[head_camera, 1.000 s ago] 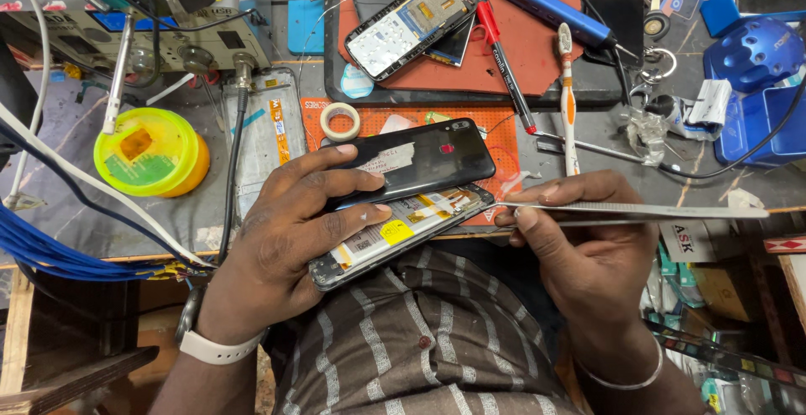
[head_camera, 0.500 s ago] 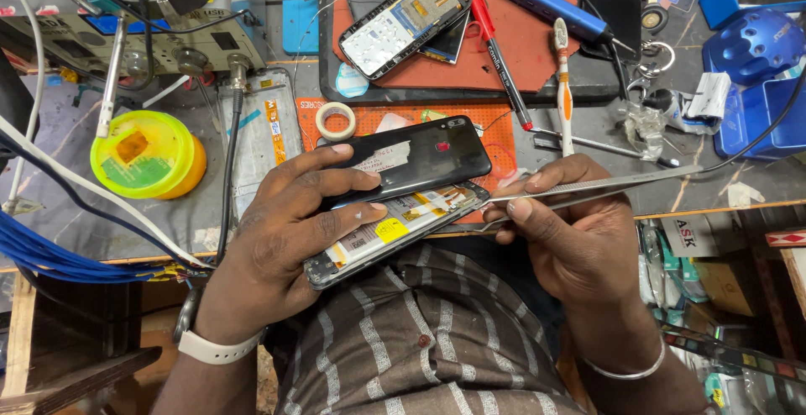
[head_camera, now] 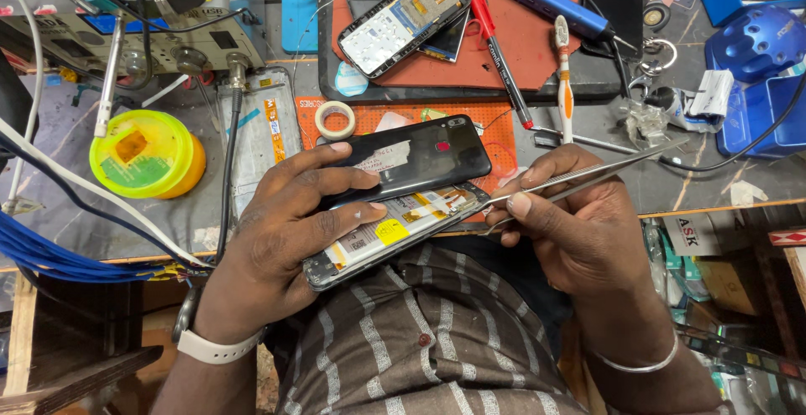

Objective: The person pries open the back cover of a smartphone at a cluttered repair workbench, then uses tweezers to work on the exposed internal components, at one point applying heat with a heat gun to the device. They continue manipulating the opened phone with tweezers throughout the clip.

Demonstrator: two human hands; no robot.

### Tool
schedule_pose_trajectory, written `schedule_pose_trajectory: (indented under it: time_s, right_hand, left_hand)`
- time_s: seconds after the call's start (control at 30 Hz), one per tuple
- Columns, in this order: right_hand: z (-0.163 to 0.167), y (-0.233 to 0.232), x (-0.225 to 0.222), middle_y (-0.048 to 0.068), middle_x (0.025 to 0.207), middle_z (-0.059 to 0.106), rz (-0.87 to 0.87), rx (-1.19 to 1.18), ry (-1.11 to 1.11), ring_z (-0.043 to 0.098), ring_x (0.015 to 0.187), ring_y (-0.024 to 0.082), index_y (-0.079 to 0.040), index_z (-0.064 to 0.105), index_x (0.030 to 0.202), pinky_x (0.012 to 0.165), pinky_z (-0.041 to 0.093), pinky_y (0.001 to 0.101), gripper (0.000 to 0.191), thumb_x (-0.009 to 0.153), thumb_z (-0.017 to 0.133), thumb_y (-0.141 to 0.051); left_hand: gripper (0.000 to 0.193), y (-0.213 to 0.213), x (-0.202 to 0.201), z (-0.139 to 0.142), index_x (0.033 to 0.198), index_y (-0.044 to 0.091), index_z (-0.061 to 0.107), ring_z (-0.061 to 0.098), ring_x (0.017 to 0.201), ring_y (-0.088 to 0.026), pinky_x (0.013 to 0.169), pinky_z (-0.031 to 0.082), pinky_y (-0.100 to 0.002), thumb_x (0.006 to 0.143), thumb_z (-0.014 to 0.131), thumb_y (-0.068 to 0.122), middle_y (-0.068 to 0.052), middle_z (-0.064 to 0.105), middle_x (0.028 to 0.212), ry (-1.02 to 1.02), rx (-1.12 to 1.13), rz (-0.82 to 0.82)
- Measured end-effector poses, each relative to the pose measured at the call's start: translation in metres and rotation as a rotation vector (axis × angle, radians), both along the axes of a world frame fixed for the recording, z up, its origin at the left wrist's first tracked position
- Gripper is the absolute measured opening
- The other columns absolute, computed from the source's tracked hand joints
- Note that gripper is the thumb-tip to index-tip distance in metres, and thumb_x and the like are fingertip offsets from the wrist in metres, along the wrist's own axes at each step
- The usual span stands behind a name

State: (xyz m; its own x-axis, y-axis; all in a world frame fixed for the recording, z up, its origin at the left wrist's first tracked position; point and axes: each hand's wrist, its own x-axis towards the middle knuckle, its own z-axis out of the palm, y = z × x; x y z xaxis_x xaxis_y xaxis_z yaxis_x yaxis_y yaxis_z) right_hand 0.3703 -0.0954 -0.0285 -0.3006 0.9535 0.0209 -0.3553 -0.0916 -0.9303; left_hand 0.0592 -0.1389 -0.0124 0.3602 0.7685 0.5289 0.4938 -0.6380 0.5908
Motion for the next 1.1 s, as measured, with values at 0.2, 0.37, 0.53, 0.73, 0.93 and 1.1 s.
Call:
schedule_pose_trajectory:
  time_s: [0.2, 0.37, 0.53, 0.73, 0.93, 1.1]
  right_hand:
    - [0.010, -0.009, -0.006, 0.019, 0.099, 0.072, -0.044, 0.154, -0.084, 0.075, 0.088, 0.021, 0.000, 0.059, 0.105, 0.070, 0.062, 0.0290, 0.018, 0.093, 0.071, 0.005]
    - [0.023, -0.021, -0.007, 0.020, 0.101, 0.074, -0.132, 0.259, -0.300, 0.075, 0.089, 0.018, 0.000, 0.059, 0.102, 0.069, 0.061, 0.0263, 0.015, 0.094, 0.070, 0.005]
    - [0.024, -0.023, -0.007, 0.019, 0.101, 0.075, -0.138, 0.299, -0.301, 0.072, 0.083, 0.014, 0.000, 0.059, 0.104, 0.070, 0.061, 0.0244, 0.016, 0.096, 0.072, 0.004]
    - [0.021, -0.028, -0.006, 0.016, 0.096, 0.075, -0.198, 0.382, -0.401, 0.073, 0.081, 0.013, -0.001, 0.060, 0.102, 0.068, 0.062, 0.0232, 0.015, 0.095, 0.072, 0.004]
    - [0.024, -0.028, -0.006, 0.016, 0.096, 0.075, -0.211, 0.345, -0.404, 0.071, 0.079, 0.012, 0.000, 0.061, 0.102, 0.068, 0.060, 0.0221, 0.015, 0.094, 0.073, 0.005]
    - [0.026, -0.036, -0.008, 0.015, 0.100, 0.073, -0.242, 0.510, -0.510, 0.075, 0.092, 0.015, 0.000, 0.062, 0.104, 0.080, 0.063, 0.0246, 0.014, 0.096, 0.073, 0.004]
  left_hand:
    - [0.041, 0.001, 0.000, 0.000, 0.121, 0.015, 0.071, 0.055, 0.138, -0.037, 0.114, 0.042, -0.049, 0.081, 0.081, 0.019, -0.007, 0.068, 0.131, 0.017, 0.010, -0.004]
    - [0.041, 0.000, 0.002, 0.002, 0.121, 0.015, 0.071, 0.054, 0.138, -0.037, 0.115, 0.042, -0.049, 0.081, 0.081, 0.019, -0.007, 0.068, 0.131, 0.016, 0.003, -0.001]
    - [0.041, -0.002, 0.003, 0.003, 0.121, 0.015, 0.071, 0.053, 0.139, -0.037, 0.116, 0.040, -0.049, 0.081, 0.081, 0.019, -0.006, 0.068, 0.132, 0.011, -0.005, 0.009]
    - [0.041, -0.002, 0.002, 0.003, 0.121, 0.016, 0.071, 0.052, 0.141, -0.038, 0.117, 0.040, -0.049, 0.081, 0.081, 0.017, -0.007, 0.067, 0.136, 0.018, 0.001, 0.010]
    - [0.041, -0.002, 0.002, 0.002, 0.120, 0.016, 0.070, 0.052, 0.140, -0.038, 0.117, 0.040, -0.049, 0.081, 0.081, 0.016, -0.007, 0.066, 0.137, 0.009, 0.004, 0.017]
    - [0.043, -0.001, 0.001, 0.002, 0.121, 0.016, 0.070, 0.053, 0.140, -0.038, 0.118, 0.039, -0.050, 0.079, 0.081, 0.013, -0.007, 0.066, 0.137, 0.004, 0.012, 0.009]
